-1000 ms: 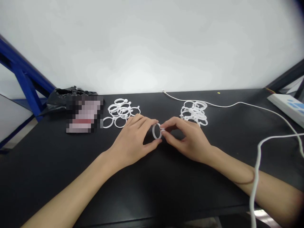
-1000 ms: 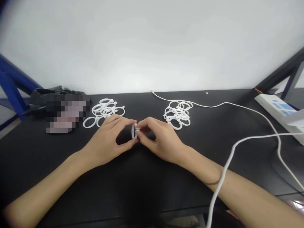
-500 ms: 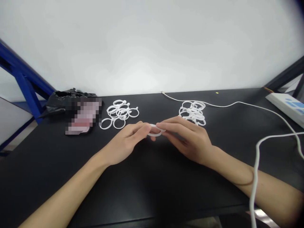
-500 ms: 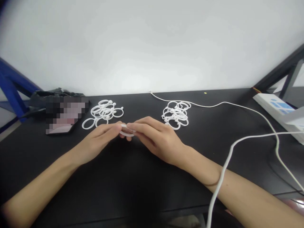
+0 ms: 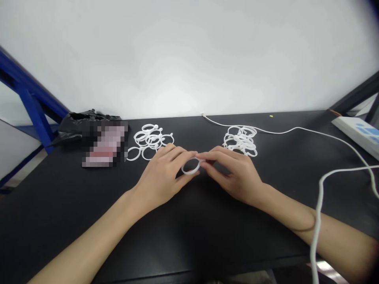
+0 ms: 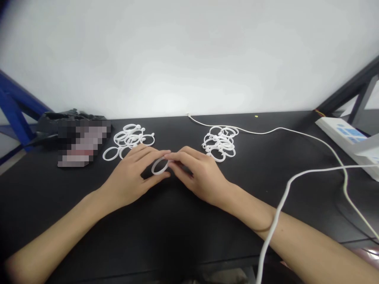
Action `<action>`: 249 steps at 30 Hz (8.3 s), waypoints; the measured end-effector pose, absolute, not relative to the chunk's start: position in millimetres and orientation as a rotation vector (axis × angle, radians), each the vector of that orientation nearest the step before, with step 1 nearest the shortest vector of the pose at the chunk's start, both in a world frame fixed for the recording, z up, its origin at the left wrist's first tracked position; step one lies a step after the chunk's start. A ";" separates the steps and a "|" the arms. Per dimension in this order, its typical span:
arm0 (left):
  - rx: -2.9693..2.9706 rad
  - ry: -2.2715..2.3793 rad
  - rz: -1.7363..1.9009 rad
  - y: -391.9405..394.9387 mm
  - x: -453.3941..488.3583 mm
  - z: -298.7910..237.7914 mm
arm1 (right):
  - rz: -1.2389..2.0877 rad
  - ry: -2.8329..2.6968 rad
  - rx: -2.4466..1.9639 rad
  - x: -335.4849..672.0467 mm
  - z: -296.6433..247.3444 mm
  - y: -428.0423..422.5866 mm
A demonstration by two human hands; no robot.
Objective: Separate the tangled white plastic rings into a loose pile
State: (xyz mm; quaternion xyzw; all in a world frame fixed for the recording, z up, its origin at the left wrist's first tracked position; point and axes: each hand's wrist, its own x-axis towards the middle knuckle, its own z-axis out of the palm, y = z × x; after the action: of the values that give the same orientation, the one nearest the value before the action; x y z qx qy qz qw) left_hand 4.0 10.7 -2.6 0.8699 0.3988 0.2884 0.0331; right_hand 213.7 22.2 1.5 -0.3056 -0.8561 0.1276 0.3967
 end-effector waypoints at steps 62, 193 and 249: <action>2.254 2.278 0.623 28.7 -93.6 23.6 | -0.377 -2.212 -1.547 249.9 -0.4 71.3; 2.823 1.264 1.030 0.0 1.3 0.1 | 0.510 -2.253 -0.753 213.4 4.3 19.6; 2.807 1.432 0.647 1.8 7.2 -5.7 | 0.170 -2.528 -0.756 215.3 -1.4 28.7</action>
State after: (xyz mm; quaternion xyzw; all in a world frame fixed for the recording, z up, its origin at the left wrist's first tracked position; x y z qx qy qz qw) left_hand 7.2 1.8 -5.7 0.8720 0.4448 0.2010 -0.0376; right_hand 215.3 28.7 -1.4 -0.2771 -0.9267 0.0624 0.2460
